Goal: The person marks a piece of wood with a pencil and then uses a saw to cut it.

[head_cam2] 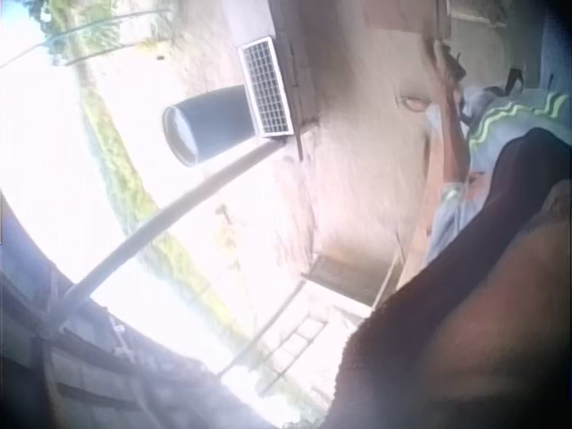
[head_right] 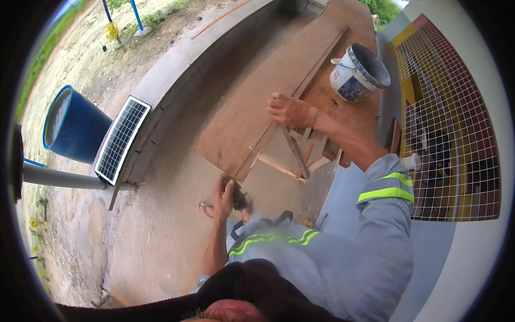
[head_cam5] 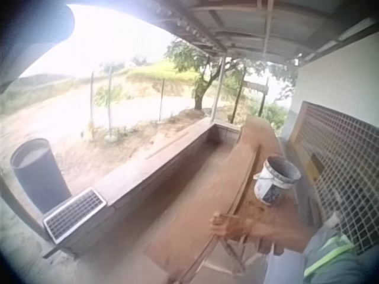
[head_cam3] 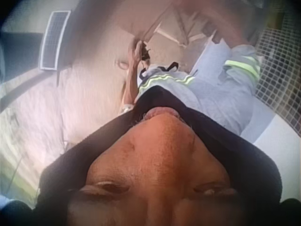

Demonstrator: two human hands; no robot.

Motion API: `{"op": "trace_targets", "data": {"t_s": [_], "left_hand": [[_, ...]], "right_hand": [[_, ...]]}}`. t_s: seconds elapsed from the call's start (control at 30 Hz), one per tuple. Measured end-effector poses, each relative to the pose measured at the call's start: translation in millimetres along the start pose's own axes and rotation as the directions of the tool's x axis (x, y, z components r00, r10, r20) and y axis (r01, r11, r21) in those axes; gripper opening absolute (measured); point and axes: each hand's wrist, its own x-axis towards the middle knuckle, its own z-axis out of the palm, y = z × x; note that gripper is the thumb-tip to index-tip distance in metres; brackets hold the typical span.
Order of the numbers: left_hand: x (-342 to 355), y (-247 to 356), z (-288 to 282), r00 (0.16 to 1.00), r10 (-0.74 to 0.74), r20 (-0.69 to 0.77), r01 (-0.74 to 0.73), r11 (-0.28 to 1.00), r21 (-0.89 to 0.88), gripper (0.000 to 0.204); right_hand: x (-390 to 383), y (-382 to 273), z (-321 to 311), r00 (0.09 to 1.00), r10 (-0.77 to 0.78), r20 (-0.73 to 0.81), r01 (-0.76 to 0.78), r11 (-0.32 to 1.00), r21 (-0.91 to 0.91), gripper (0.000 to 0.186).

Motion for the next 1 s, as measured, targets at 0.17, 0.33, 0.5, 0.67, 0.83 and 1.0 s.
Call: {"op": "trace_targets", "data": {"t_s": [0.17,0.33,0.5,0.67,0.83,1.0], "left_hand": [[-2.6,3.0,4.2,1.0,-0.007,-0.006,0.006,0.998,-0.069,0.016],[-4.0,6.9,6.6,1.0,-0.016,-0.021,0.015,0.996,-0.086,0.013],[-0.6,-4.9,-2.0,0.999,0.035,0.016,-0.035,0.999,-0.002,0.025],[-8.1,37.0,4.2,0.999,-0.033,0.026,0.033,0.999,0.022,0.016],[-17.5,115.9,2.3,0.971,-0.186,0.148,0.128,0.933,0.335,0.023],[10.5,174.8,22.3,0.949,-0.099,0.301,0.089,0.995,0.046,0.021]], "right_hand": [[-0.9,5.9,-26.4,1.0,-0.007,-0.02,0.004,0.993,-0.115,0.019],[4.7,14.4,-84.5,0.943,0.225,-0.245,-0.244,0.969,-0.047,0.024],[4.9,4.2,-111.3,0.827,0.405,-0.39,-0.454,0.89,-0.038,0.024],[1.0,-90.0,-68.3,0.18,0.972,-0.151,-0.761,0.234,0.604,0.019],[12.9,-209.3,-35.6,-0.124,0.942,0.312,-0.482,-0.332,0.811,0.02],[47.9,-255.8,-86.5,0.05,0.983,0.179,-0.359,-0.15,0.921,0.037]]}}
